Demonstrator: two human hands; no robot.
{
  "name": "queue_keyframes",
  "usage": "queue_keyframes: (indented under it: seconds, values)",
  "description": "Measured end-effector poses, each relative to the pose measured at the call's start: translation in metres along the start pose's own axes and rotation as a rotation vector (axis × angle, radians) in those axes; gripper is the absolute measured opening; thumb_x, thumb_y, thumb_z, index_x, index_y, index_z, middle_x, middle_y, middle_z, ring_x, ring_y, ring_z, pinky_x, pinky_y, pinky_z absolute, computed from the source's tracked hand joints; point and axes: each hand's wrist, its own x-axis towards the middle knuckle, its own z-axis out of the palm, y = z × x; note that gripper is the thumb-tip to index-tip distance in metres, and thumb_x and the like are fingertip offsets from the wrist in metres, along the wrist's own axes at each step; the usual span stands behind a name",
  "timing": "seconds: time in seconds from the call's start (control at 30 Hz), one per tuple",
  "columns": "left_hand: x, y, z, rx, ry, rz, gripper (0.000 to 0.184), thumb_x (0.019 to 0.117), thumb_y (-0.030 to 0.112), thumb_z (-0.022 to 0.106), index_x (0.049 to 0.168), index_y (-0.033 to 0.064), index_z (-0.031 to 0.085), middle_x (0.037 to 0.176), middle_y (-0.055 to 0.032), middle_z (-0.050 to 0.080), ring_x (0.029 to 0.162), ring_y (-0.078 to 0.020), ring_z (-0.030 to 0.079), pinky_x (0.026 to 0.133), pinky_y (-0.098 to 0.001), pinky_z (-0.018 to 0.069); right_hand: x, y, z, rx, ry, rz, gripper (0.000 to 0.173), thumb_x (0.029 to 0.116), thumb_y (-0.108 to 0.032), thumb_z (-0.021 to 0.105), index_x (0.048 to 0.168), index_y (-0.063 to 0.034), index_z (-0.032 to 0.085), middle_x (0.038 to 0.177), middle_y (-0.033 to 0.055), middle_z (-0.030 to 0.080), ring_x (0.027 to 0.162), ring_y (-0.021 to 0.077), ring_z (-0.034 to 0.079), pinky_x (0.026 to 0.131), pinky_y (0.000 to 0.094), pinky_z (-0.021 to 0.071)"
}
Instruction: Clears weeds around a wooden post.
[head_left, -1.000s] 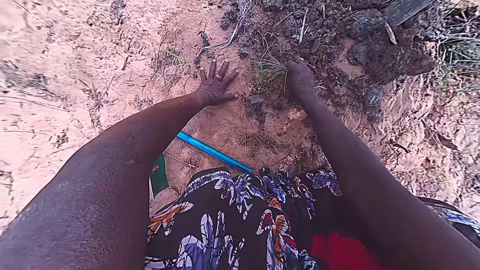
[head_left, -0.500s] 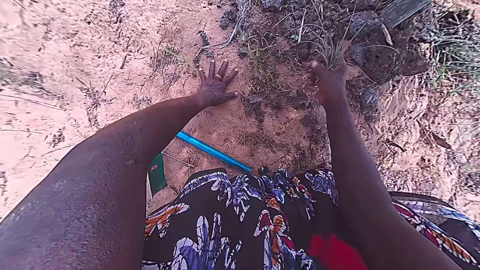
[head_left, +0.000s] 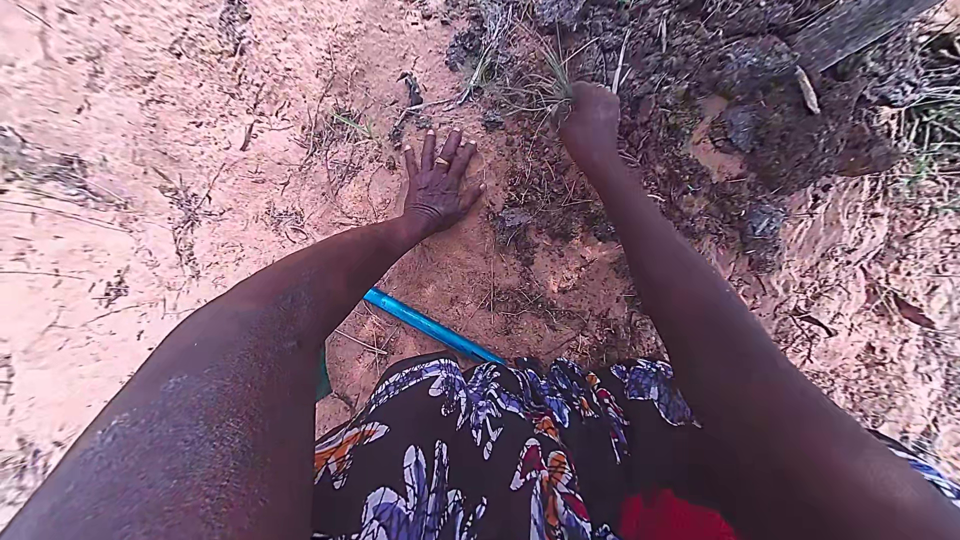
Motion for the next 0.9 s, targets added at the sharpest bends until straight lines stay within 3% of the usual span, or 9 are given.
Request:
queue_keyframes:
  seconds: [0.1,0.17,0.3,0.4,0.5,0.63,0.73,0.83,0.9]
  values:
    - [-0.002,0.0,-0.004,-0.001,0.0,0.005,0.074,0.1007,0.065,0.04,0.162,0.0229,0.034,0.17,-0.0088,0.026,0.155,-0.0468,0.017,0.115,-0.0778,0.0104,0.018,-0.025,0.012,-0.245,-0.11,0.013,0.034,0.0989,-0.007,0.055,0.131,0.0012,0.064,0.142,0.0262,0.057,0.136,0.0424,0.052,0.108,0.0593,0.0452]
    - [-0.002,0.0,-0.003,-0.002,0.0,0.005,0.075,0.1007,0.066,0.039,0.162,0.0236,0.034,0.17,-0.0079,0.025,0.155,-0.0463,0.017,0.115,-0.0775,0.0102,0.033,-0.026,0.026,-0.316,-0.16,0.02,0.037,0.0944,-0.007,0.062,0.13,0.0026,0.065,0.147,0.0269,0.053,0.141,0.0446,0.047,0.109,0.0607,0.0446]
    - [-0.003,0.0,-0.006,-0.019,-0.012,0.006,0.074,0.1011,0.065,0.039,0.162,0.0231,0.034,0.171,-0.0082,0.024,0.155,-0.0468,0.016,0.115,-0.0777,0.0098,0.048,-0.017,0.045,-0.307,-0.072,-0.129,0.046,0.0861,-0.005,0.07,0.131,-0.0019,0.066,0.147,0.0253,0.053,0.143,0.0468,0.042,0.111,0.0626,0.0393]
    - [-0.003,0.0,-0.005,-0.018,-0.013,0.013,0.074,0.1012,0.065,0.039,0.162,0.0227,0.034,0.17,-0.0087,0.024,0.155,-0.0473,0.017,0.115,-0.0781,0.0102,0.044,-0.013,0.051,-0.262,-0.02,-0.29,0.047,0.0879,-0.006,0.07,0.134,-0.0039,0.064,0.145,0.0252,0.057,0.143,0.0475,0.043,0.115,0.0636,0.0324]
    - [0.002,0.002,-0.005,-0.007,-0.029,-0.008,0.074,0.1003,0.063,0.04,0.162,0.0245,0.033,0.171,-0.0065,0.023,0.156,-0.0442,0.014,0.117,-0.0754,0.0078,0.038,-0.019,0.053,-0.203,-0.013,-0.368,0.045,0.0937,-0.002,0.06,0.139,-0.004,0.06,0.133,0.0252,0.065,0.135,0.0453,0.053,0.115,0.0578,0.0362]
    - [0.003,0.002,-0.003,0.011,-0.015,-0.005,0.074,0.0998,0.064,0.039,0.162,0.0242,0.035,0.17,-0.0078,0.025,0.156,-0.0454,0.016,0.116,-0.0756,0.0103,0.046,-0.024,0.05,0.033,0.034,-0.252,0.049,0.0964,-0.001,0.055,0.145,0.0011,0.051,0.129,0.0267,0.067,0.124,0.0411,0.064,0.106,0.0549,0.0478]
    - [0.003,0.001,-0.004,0.016,-0.023,-0.007,0.074,0.0998,0.065,0.038,0.162,0.0245,0.034,0.17,-0.0088,0.024,0.156,-0.0462,0.015,0.116,-0.0754,0.0099,0.067,-0.021,0.051,0.433,0.188,-0.08,0.046,0.1046,-0.008,0.049,0.149,0.0061,0.046,0.13,0.0249,0.066,0.119,0.0299,0.067,0.105,0.0411,0.0506]
    - [0.002,0.002,-0.004,0.011,-0.015,-0.008,0.075,0.0996,0.065,0.038,0.162,0.0235,0.035,0.17,-0.0093,0.025,0.156,-0.0464,0.016,0.116,-0.075,0.0097,0.083,-0.015,0.058,0.648,0.235,0.066,0.042,0.1101,-0.021,0.047,0.144,0.0034,0.048,0.11,0.0174,0.066,0.092,0.0217,0.067,0.085,0.0369,0.0561]
    - [0.003,0.002,-0.003,0.011,-0.009,-0.007,0.075,0.0997,0.065,0.038,0.161,0.0233,0.036,0.17,-0.0092,0.025,0.155,-0.0466,0.016,0.116,-0.0749,0.0099,0.073,-0.018,0.054,0.537,0.203,0.085,0.043,0.1094,-0.022,0.049,0.145,0.0018,0.05,0.126,0.0208,0.067,0.115,0.0278,0.066,0.102,0.0435,0.0504]
